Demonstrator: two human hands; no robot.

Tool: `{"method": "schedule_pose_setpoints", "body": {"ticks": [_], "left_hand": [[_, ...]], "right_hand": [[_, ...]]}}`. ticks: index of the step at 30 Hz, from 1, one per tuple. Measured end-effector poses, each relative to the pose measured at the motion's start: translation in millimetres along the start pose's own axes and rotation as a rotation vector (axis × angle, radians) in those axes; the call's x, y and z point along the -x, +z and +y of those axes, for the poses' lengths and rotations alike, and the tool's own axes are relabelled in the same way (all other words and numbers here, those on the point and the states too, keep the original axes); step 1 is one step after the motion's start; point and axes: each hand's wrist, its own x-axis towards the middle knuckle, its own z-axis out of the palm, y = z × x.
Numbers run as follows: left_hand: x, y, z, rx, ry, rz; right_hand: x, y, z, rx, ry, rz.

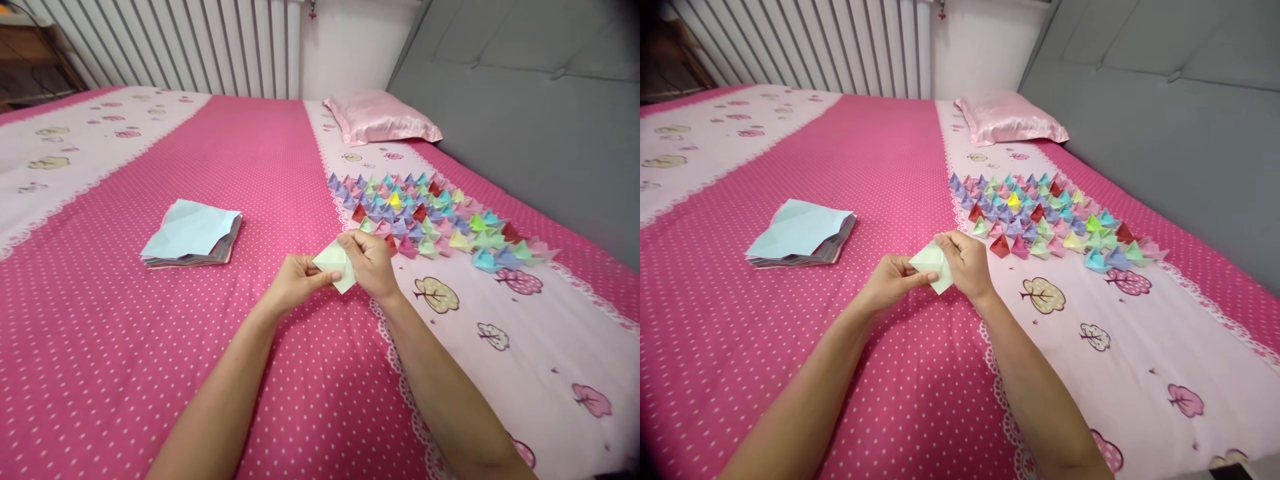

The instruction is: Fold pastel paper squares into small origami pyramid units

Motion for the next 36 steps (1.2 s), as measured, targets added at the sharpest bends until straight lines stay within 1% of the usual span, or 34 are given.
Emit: {"method": "schedule_pose_setpoints", "body": {"ticks": [5, 9, 12, 15, 17, 21, 28, 31, 33, 34, 36], "left_hand": [[-1, -1, 1, 0.055, -0.029, -0.017], [0, 6, 2, 0.167, -0.066, -0.045], [2, 13, 3, 0.284, -0.084, -0.09], [3, 16, 4, 0.343, -0.159, -0.166], [4, 15, 5, 0.341, -0.191, -0.197], [5, 11, 6, 0.318, -0.189, -0.2], [7, 8, 9, 0.128, -0.195, -0.262], [6, 6, 9, 0.108, -0.174, -0.25], [5, 4, 8, 0.105, -0.142, -0.201], [4, 3, 7, 0.113, -0.119, -0.144], [1, 1, 5, 0.137, -0.06, 0.027]], "right_hand": [[-1, 0, 2, 0.011, 0.005, -0.007], [0, 2, 3, -0.009, 0.021, 0.014], [0, 4, 2, -0.017, 0.02, 0.018], [0, 3, 1, 0.007, 0.002, 0.037], [0, 3, 1, 0.03, -0.011, 0.05], [0, 2, 2, 0.029, -0.005, 0.037], [-1, 2, 2, -0.029, 0.029, 0.077], [-1, 2, 4, -0.032, 0.037, 0.101], [-2, 1, 6, -0.068, 0.063, 0.151], [-2, 1, 8, -0.106, 0.081, 0.183], [-4, 0, 12, -0.195, 0.129, 0.22]]}}
